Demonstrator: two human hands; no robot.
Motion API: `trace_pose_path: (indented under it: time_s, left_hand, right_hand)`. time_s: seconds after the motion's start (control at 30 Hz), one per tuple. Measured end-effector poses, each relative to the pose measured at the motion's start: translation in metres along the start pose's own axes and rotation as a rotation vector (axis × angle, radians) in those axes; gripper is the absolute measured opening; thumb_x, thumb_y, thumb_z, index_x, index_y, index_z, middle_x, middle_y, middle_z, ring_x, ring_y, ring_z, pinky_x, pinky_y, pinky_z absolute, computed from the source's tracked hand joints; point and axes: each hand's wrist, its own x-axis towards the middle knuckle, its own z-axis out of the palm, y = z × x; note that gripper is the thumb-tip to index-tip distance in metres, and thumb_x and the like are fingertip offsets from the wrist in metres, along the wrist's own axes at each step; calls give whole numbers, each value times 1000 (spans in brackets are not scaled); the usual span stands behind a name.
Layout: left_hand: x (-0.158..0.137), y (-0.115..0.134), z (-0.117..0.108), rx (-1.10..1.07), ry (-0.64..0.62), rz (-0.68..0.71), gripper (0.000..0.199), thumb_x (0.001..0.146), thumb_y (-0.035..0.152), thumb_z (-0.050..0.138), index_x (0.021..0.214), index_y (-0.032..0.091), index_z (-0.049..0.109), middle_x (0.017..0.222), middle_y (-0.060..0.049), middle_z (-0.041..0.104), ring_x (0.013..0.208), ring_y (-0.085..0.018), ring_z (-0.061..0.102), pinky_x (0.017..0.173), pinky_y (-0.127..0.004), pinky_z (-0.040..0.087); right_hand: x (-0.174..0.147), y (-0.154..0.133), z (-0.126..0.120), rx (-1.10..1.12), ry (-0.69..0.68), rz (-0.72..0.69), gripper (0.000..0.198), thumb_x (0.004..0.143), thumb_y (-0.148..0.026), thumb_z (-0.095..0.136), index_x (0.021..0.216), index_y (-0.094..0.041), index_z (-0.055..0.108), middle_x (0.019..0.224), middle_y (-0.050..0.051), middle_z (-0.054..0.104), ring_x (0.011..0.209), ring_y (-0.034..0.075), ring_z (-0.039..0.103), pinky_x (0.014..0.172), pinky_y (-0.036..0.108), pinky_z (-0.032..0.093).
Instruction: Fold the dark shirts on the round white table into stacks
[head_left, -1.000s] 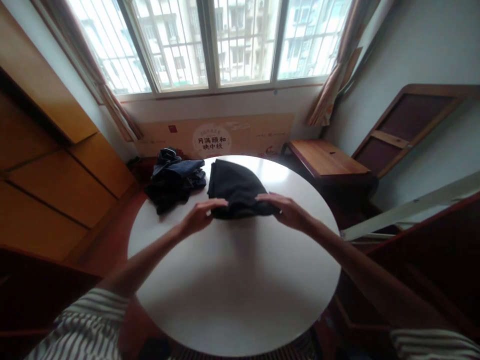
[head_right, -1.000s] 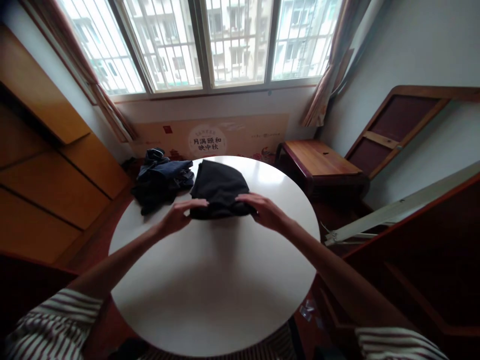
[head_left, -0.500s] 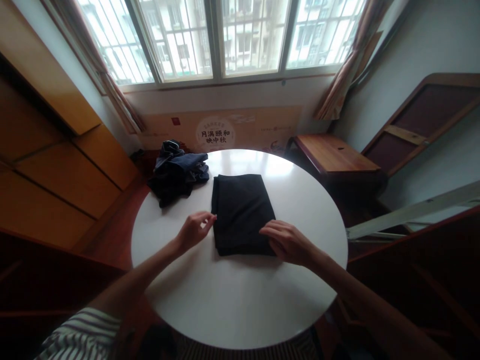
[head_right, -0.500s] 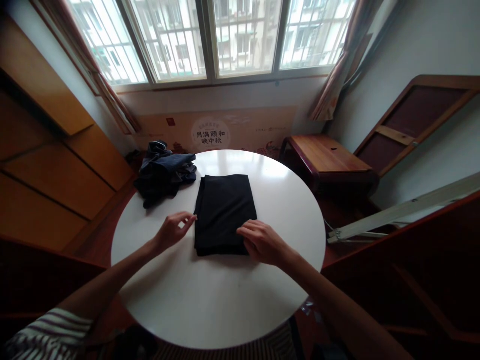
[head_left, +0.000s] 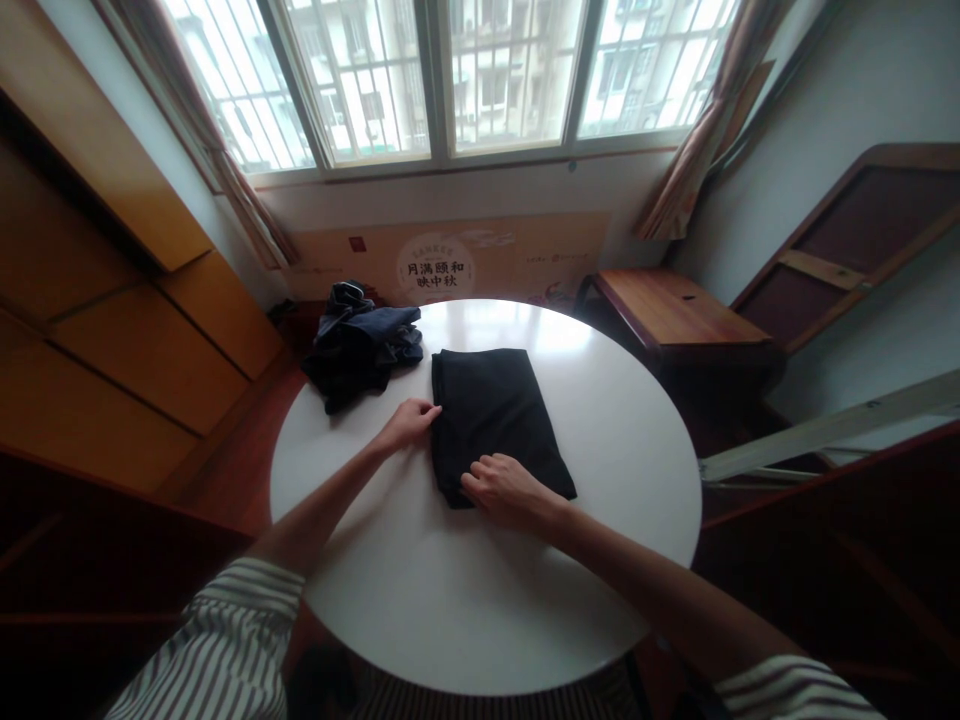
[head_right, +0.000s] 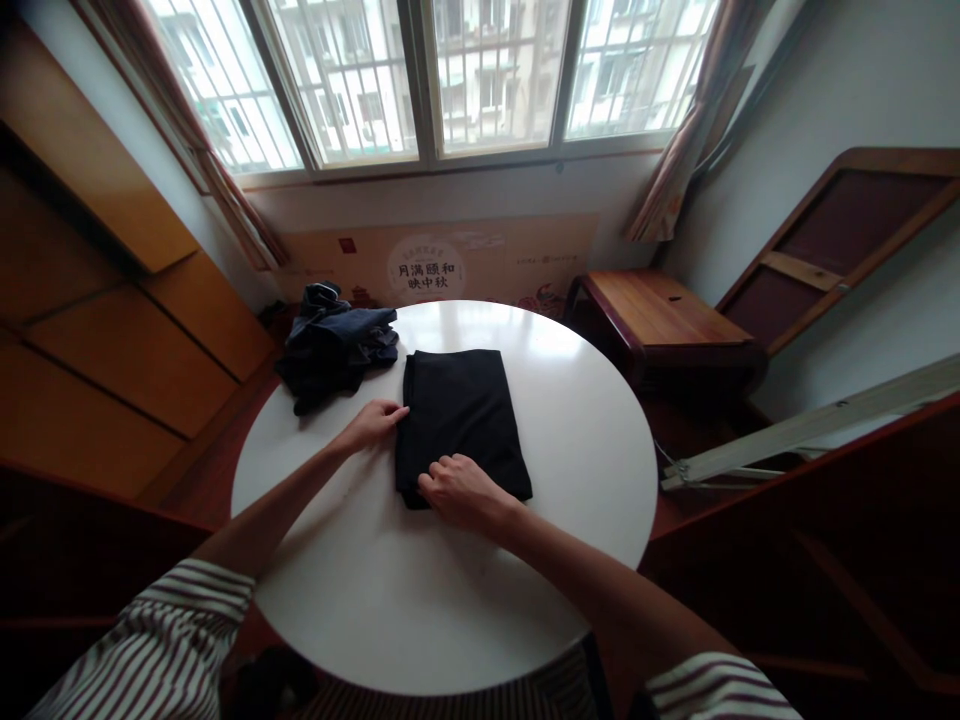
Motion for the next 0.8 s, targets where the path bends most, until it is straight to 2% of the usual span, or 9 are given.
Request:
trace_pose_path:
  time_s: [0.1,0.17,0.27,0.4,0.53,0.63,0.8]
  left_hand:
    - [5,-3,-8,19,-8,-15,28,83,34,62,65,16,72,58,-1,65,57,-17,59,56,-24,40]
    - [10,-1,-12,51,68,22,17,80,30,65,79,16,75,69,-3,69,64,-18,62,61,-25,43]
    - [24,6,-10,64,152,51,20,83,30,64,93,18,76,86,-7,74,77,-21,66,72,-26,46]
    - [52,13,1,29,127,-28,24,81,39,68,80,16,76,82,-9,75,82,-24,68,75,-28,48]
    - [71,8,8,8,176,-101,24,76,38,73,80,15,74,81,-10,74,84,-26,68,75,-29,49]
    - [76,1,7,-31,212,-135,22,79,36,70,81,15,73,84,-10,74,84,-25,68,74,-29,49]
    - [70,-8,-2,-109,234,-190,25,75,39,74,76,15,69,77,-9,72,82,-25,69,70,-28,50]
  right_hand:
    - [-1,0,-2,4,44,-19,28,103,-29,40,89,-16,60,82,6,64,73,18,58,64,31,32]
    - [-1,0,0,10,64,-16,28,103,-30,41,87,-17,59,81,5,64,72,17,58,63,31,30]
    - [-1,0,4,11,71,-22,24,102,-28,43,87,-17,59,80,4,64,71,17,57,62,31,29]
    - [-2,1,5,30,84,-23,21,102,-28,44,89,-18,57,80,3,64,71,16,57,62,30,29]
    - [-2,1,3,34,81,-35,22,103,-28,41,92,-18,57,80,3,64,69,15,56,62,30,30]
    - [-3,2,2,29,82,-77,24,104,-27,38,92,-18,57,79,3,63,68,14,56,62,29,31]
    - [-4,-1,1,75,77,-128,25,104,-28,40,88,-18,57,78,3,64,68,15,56,64,28,33]
